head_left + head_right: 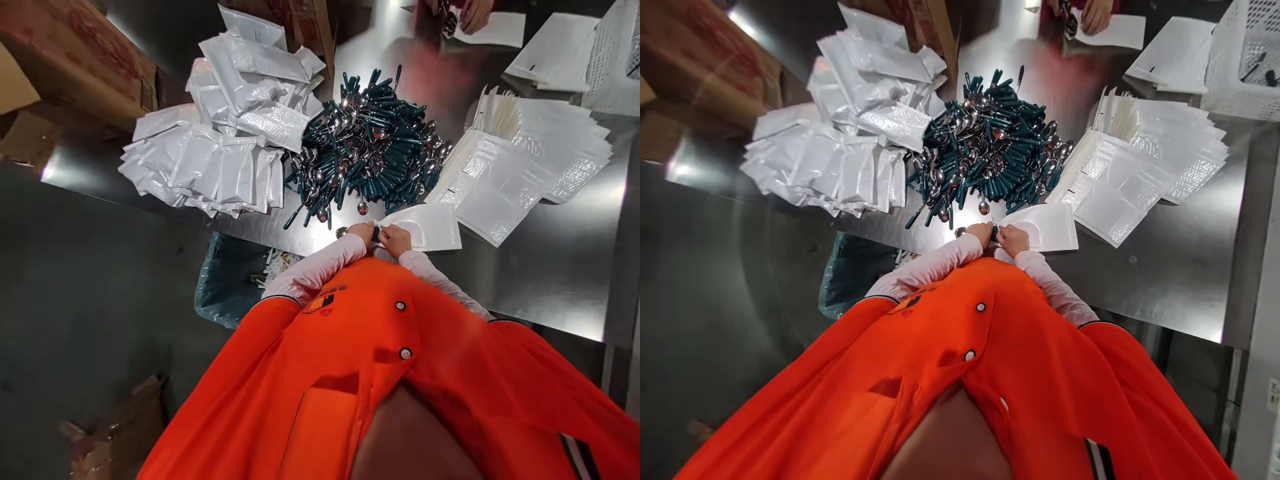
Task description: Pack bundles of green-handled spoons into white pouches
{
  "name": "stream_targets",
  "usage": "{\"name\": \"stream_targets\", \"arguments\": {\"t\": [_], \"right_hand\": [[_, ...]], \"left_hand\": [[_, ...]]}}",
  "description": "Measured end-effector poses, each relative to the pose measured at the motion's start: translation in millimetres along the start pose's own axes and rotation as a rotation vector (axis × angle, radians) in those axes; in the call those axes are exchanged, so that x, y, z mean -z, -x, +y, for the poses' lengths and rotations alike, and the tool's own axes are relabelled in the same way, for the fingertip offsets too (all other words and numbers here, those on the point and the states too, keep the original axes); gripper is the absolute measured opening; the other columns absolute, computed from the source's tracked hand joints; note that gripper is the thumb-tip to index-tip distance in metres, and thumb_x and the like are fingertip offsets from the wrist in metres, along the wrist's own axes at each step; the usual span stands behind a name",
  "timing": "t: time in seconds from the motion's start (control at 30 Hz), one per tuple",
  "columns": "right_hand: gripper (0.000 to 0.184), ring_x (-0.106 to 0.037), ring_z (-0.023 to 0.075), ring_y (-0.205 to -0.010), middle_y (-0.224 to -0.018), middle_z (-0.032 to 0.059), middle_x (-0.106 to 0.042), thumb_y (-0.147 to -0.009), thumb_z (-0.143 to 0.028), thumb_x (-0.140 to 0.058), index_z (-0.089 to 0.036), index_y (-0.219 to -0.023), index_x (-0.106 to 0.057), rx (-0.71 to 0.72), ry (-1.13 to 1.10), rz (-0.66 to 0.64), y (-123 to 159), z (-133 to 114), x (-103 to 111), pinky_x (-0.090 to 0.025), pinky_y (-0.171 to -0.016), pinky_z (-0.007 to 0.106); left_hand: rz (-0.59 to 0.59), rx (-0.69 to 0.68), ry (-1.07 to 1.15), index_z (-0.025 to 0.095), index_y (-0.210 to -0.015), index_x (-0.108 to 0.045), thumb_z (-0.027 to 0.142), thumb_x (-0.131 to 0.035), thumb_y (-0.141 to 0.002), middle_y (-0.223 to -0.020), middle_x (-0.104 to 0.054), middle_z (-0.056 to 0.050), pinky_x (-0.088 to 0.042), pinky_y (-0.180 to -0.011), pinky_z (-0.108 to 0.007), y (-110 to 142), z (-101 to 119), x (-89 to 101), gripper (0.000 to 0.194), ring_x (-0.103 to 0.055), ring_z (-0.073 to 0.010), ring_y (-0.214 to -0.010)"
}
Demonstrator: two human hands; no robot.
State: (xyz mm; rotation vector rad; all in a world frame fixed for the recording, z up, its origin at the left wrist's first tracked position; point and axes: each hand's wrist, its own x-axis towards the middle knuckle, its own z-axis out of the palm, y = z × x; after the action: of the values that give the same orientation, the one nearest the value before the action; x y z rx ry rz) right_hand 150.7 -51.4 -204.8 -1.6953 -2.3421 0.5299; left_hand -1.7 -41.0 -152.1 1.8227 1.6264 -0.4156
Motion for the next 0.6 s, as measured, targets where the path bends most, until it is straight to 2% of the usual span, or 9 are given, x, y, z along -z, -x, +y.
{"name": "stream_targets", "arguments": {"t": [0.07, 0.13, 0.23, 0.27, 0.3, 0.33, 0.4, 0.47, 0.6], "right_hand": [[0.036, -0.068, 0.0233, -0.083, -0.091, 0.0132, -0.077, -0.097, -0.029, -0.048, -0.015, -0.111, -0.078, 0.019, 0.0, 0.075, -2, -1, 7, -0.043, -0.069, 0.03], [0.039, -0.067, 0.0227, -0.084, -0.092, 0.0127, -0.076, -0.1, -0.031, -0.045, -0.016, -0.118, -0.076, 0.05, -0.025, 0.134, -3, 1, 15, -0.043, -0.07, 0.03], [0.041, -0.067, 0.0227, -0.086, -0.092, 0.0125, -0.076, -0.101, -0.033, -0.044, -0.015, -0.122, -0.074, 0.164, -0.069, 0.095, -5, 3, 28, -0.046, -0.072, 0.03], [0.041, -0.067, 0.0228, -0.088, -0.093, 0.0127, -0.075, -0.101, -0.033, -0.043, -0.015, -0.122, -0.073, 0.202, -0.08, 0.064, -5, 3, 32, -0.046, -0.074, 0.03], [0.042, -0.067, 0.023, -0.09, -0.095, 0.0129, -0.075, -0.101, -0.033, -0.042, -0.015, -0.123, -0.073, 0.226, -0.085, 0.032, -5, 1, 36, -0.047, -0.076, 0.03], [0.043, -0.067, 0.0232, -0.092, -0.098, 0.0132, -0.075, -0.101, -0.033, -0.041, -0.015, -0.125, -0.072, 0.232, -0.085, 0.004, -5, -1, 39, -0.048, -0.079, 0.03], [0.045, -0.066, 0.0242, -0.097, -0.103, 0.0143, -0.075, -0.102, -0.034, -0.039, -0.015, -0.127, -0.071, 0.197, -0.069, -0.039, -5, -10, 43, -0.049, -0.083, 0.032], [0.045, -0.066, 0.026, -0.099, -0.106, 0.0158, -0.074, -0.102, -0.033, -0.038, -0.015, -0.129, -0.069, 0.15, -0.046, -0.075, -4, -25, 45, -0.049, -0.086, 0.033], [0.043, -0.065, 0.0276, -0.096, -0.105, 0.0182, -0.073, -0.1, -0.025, -0.037, -0.011, -0.129, -0.067, 0.117, -0.033, -0.156, -4, -59, 52, -0.047, -0.084, 0.034]], "left_hand": [[0.037, 0.01, 0.005, 0.009, -0.133, -0.053, 0.034, -0.066, -0.09, -0.121, -0.069, -0.022, -0.052, -0.097, -0.036, 6, -1, 2.6, 0.051, -0.067, -0.0324, -0.118], [0.089, 0.033, 0.026, 0.01, -0.143, -0.044, 0.033, -0.062, -0.092, -0.119, -0.07, -0.02, -0.052, -0.094, -0.035, 14, -4, 7.0, 0.059, -0.069, -0.0311, -0.114], [0.179, 0.039, 0.025, 0.013, -0.16, -0.016, 0.03, -0.062, -0.092, -0.118, -0.07, -0.02, -0.051, -0.096, -0.036, 26, -9, 18.9, 0.084, -0.07, -0.0309, -0.111], [0.189, 0.025, 0.016, 0.014, -0.162, -0.011, 0.03, -0.064, -0.091, -0.119, -0.07, -0.02, -0.05, -0.098, -0.037, 29, -10, 23.9, 0.09, -0.069, -0.0313, -0.112], [0.184, 0.004, 0.005, 0.015, -0.162, -0.013, 0.03, -0.067, -0.089, -0.119, -0.07, -0.019, -0.048, -0.101, -0.038, 30, -11, 28.8, 0.092, -0.069, -0.032, -0.113], [0.167, -0.021, 0.0, 0.016, -0.161, -0.021, 0.031, -0.069, -0.087, -0.12, -0.07, -0.019, -0.047, -0.103, -0.039, 31, -12, 33.1, 0.089, -0.068, -0.0329, -0.115], [0.139, -0.061, 0.007, 0.015, -0.149, -0.045, 0.033, -0.075, -0.082, -0.121, -0.07, -0.019, -0.047, -0.103, -0.04, 29, -12, 39.0, 0.075, -0.066, -0.035, -0.118], [0.11, -0.031, 0.025, 0.01, -0.133, -0.059, 0.03, -0.077, -0.079, -0.122, -0.07, -0.021, -0.05, -0.1, -0.04, 24, -11, 40.5, 0.06, -0.066, -0.0359, -0.118], [0.056, 0.064, 0.056, 0.005, -0.124, -0.062, 0.018, -0.07, -0.083, -0.119, -0.071, -0.022, -0.053, -0.09, -0.032, 17, -9, 40.1, 0.044, -0.07, -0.0299, -0.112]]}}
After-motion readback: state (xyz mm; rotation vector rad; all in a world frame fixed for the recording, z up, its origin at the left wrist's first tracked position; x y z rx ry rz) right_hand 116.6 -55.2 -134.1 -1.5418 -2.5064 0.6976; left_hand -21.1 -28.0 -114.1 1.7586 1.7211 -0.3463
